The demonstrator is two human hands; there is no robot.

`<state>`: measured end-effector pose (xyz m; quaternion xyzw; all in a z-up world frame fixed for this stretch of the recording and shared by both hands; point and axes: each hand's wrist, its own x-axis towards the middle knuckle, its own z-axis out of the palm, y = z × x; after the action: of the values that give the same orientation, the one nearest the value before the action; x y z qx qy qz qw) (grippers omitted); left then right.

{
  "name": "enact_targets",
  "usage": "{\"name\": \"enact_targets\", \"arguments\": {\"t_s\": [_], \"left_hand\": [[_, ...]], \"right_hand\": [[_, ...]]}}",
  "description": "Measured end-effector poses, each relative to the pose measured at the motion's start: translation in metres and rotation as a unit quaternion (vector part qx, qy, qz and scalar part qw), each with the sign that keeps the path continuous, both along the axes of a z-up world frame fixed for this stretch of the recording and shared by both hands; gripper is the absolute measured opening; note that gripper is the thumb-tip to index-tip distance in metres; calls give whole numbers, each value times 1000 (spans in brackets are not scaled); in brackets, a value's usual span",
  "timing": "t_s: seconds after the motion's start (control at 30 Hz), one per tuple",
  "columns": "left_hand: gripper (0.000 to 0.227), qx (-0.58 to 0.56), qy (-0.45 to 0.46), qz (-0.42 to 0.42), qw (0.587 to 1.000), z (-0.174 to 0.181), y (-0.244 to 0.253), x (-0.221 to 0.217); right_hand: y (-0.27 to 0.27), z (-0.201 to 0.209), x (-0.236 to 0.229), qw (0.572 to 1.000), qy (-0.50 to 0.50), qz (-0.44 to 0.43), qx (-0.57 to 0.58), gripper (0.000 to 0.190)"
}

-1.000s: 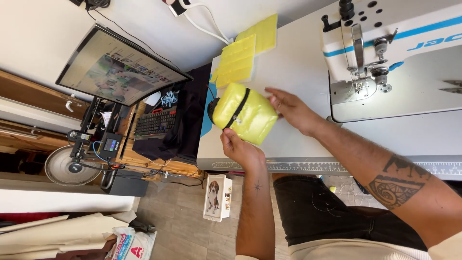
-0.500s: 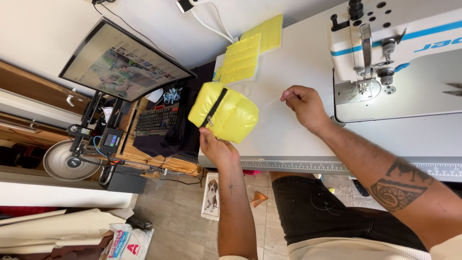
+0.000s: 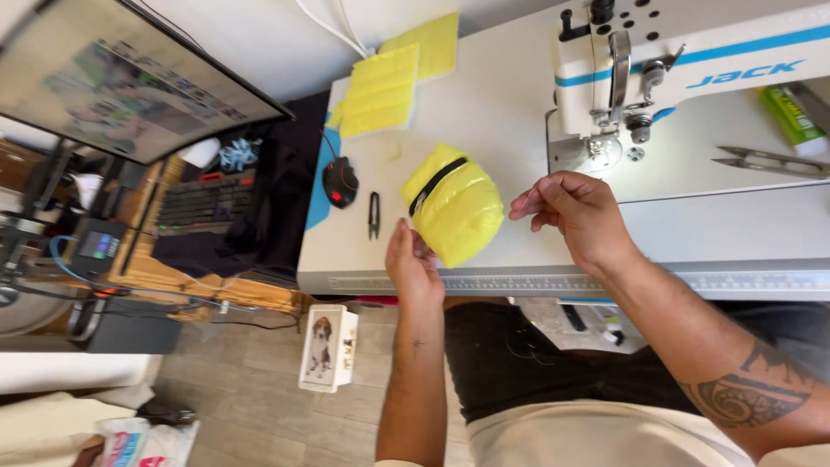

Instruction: Trimming excess threads and turning a small yellow pouch inside out to finish the product at a sewing station.

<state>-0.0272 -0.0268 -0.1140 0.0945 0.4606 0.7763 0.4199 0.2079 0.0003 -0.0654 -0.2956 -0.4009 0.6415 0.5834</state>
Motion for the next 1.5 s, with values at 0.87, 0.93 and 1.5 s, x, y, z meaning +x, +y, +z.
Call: {"name": "enact_targets", "arguments": {"t_s": [0.87, 0.93, 1.5], "left_hand": [[14, 341, 808, -218, 429, 47, 15, 68], [20, 338, 797, -240, 439, 64, 5, 70], [9, 244, 797, -274, 480, 61, 16, 85]], "right_hand": [[-63, -32, 123, 822, -492, -186, 216, 13], [-37, -30, 166, 685, -628, -243, 279, 26], [-74, -25, 98, 801, -499, -161, 290, 18]]}}
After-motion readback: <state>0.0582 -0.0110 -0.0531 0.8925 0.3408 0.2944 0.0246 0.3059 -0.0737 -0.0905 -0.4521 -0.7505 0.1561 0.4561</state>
